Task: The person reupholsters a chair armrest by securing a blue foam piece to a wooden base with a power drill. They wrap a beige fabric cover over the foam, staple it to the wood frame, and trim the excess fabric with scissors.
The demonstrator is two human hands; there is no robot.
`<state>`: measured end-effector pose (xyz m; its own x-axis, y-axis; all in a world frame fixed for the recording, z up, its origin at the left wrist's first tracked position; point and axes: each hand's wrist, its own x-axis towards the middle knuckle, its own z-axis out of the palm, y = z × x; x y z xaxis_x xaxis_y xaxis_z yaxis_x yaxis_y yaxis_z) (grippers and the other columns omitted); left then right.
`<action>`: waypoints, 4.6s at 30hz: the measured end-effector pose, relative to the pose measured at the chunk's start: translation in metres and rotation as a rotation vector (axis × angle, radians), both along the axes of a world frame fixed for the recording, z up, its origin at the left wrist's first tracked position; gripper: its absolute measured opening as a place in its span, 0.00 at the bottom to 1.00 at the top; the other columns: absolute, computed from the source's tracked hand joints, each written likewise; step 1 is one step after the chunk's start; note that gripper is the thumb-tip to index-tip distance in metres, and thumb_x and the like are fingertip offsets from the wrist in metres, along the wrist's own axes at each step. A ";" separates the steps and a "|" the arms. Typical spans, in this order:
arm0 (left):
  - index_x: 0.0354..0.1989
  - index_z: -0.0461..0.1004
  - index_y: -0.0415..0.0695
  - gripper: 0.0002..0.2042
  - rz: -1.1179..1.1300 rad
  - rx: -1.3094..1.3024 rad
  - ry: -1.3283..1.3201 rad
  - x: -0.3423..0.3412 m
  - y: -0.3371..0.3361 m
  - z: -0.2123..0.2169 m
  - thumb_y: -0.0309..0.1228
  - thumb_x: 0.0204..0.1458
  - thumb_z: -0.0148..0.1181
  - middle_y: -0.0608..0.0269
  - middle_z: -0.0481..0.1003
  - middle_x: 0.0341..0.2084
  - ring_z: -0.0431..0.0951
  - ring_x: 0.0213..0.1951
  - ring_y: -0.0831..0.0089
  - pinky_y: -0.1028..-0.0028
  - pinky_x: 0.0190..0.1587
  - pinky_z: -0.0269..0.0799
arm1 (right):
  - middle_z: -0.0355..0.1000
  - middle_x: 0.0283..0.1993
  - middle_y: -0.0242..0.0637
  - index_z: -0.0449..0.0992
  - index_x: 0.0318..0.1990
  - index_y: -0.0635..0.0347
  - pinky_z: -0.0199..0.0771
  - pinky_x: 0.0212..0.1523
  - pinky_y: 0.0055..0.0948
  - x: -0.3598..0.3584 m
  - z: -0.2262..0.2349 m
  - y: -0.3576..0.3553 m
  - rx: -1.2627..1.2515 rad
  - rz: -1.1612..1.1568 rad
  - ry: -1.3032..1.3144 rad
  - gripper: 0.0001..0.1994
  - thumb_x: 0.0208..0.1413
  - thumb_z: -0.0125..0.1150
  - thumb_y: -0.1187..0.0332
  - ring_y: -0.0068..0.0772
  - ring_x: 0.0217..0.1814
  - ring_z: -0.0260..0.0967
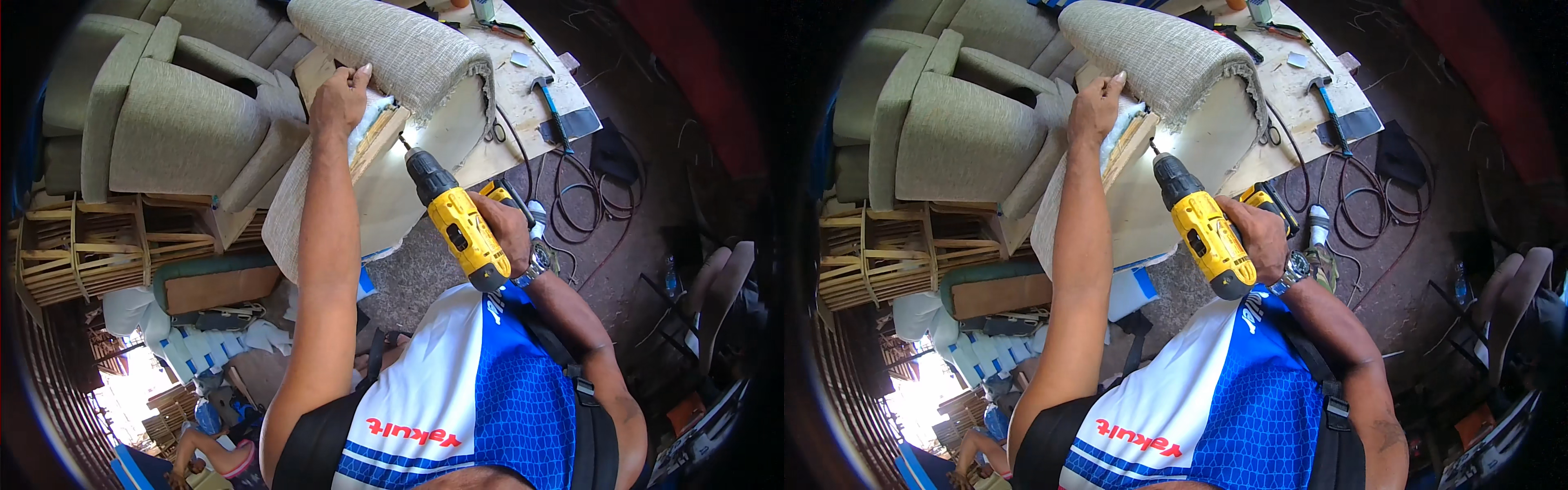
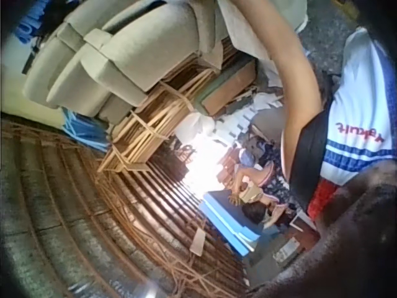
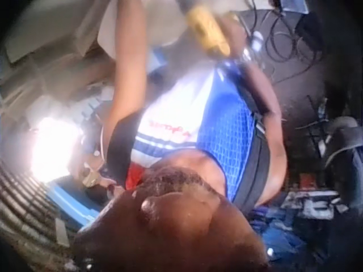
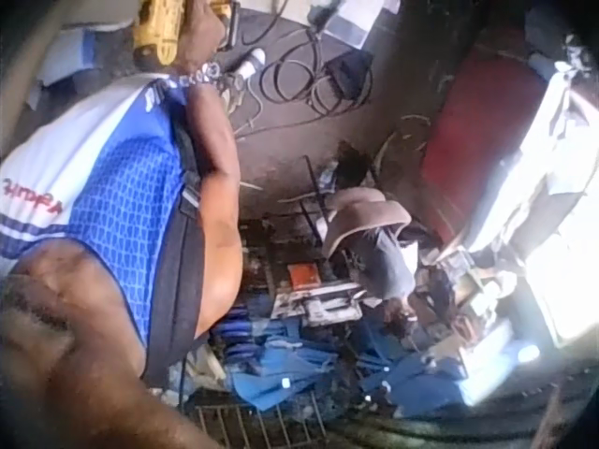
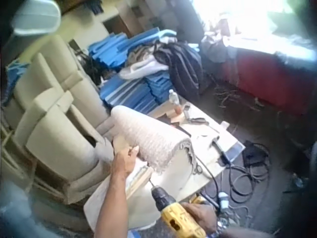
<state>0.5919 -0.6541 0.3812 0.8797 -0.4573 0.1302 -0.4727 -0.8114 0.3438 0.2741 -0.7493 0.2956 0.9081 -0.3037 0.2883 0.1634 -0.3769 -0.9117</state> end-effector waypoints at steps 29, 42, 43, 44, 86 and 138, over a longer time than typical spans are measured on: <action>0.45 0.82 0.44 0.26 0.017 0.010 0.065 0.004 0.002 -0.001 0.56 0.60 0.53 0.48 0.82 0.40 0.81 0.44 0.50 0.58 0.47 0.74 | 0.81 0.45 0.43 0.74 0.60 0.58 0.81 0.47 0.35 -0.002 -0.001 0.003 -0.039 -0.005 0.026 0.27 0.51 0.72 0.67 0.43 0.45 0.82; 0.44 0.82 0.44 0.25 -0.004 -0.036 0.029 0.008 0.005 -0.008 0.56 0.60 0.54 0.49 0.82 0.38 0.81 0.43 0.50 0.58 0.46 0.74 | 0.81 0.44 0.44 0.74 0.58 0.58 0.81 0.46 0.36 -0.002 0.000 0.002 -0.029 -0.005 0.023 0.26 0.51 0.72 0.66 0.44 0.44 0.82; 0.43 0.82 0.44 0.25 -0.005 -0.037 0.027 0.007 0.004 -0.007 0.56 0.60 0.54 0.49 0.82 0.38 0.81 0.42 0.50 0.57 0.45 0.74 | 0.81 0.44 0.44 0.75 0.58 0.58 0.81 0.46 0.36 -0.002 -0.001 0.002 -0.043 -0.018 0.019 0.25 0.51 0.72 0.66 0.44 0.44 0.82; 0.43 0.82 0.44 0.25 -0.005 -0.039 0.026 0.006 0.003 -0.007 0.56 0.60 0.54 0.49 0.82 0.38 0.81 0.42 0.50 0.57 0.45 0.74 | 0.81 0.44 0.44 0.75 0.58 0.57 0.81 0.46 0.36 -0.001 -0.002 0.001 -0.051 -0.016 0.016 0.25 0.51 0.72 0.66 0.45 0.44 0.82; 0.61 0.70 0.34 0.29 0.357 -0.559 1.456 0.008 0.040 0.040 0.50 0.68 0.48 0.48 0.80 0.49 0.84 0.44 0.65 0.72 0.46 0.81 | 0.77 0.34 0.39 0.76 0.52 0.61 0.75 0.35 0.39 0.001 0.007 -0.009 0.231 0.232 0.226 0.22 0.49 0.70 0.64 0.44 0.35 0.78; 0.49 0.78 0.36 0.12 -0.697 -0.224 -0.115 -0.002 0.054 0.084 0.32 0.64 0.57 0.53 0.80 0.41 0.80 0.44 0.55 0.64 0.50 0.75 | 0.81 0.45 0.46 0.74 0.59 0.61 0.76 0.51 0.34 -0.101 -0.041 -0.124 -0.067 -0.424 0.825 0.30 0.46 0.75 0.65 0.37 0.48 0.80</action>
<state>0.5899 -0.5996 0.4651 0.3703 -0.8564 0.3599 -0.8957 -0.2265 0.3828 0.1729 -0.8733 0.2548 0.6507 -0.6630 -0.3701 -0.6901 -0.3130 -0.6525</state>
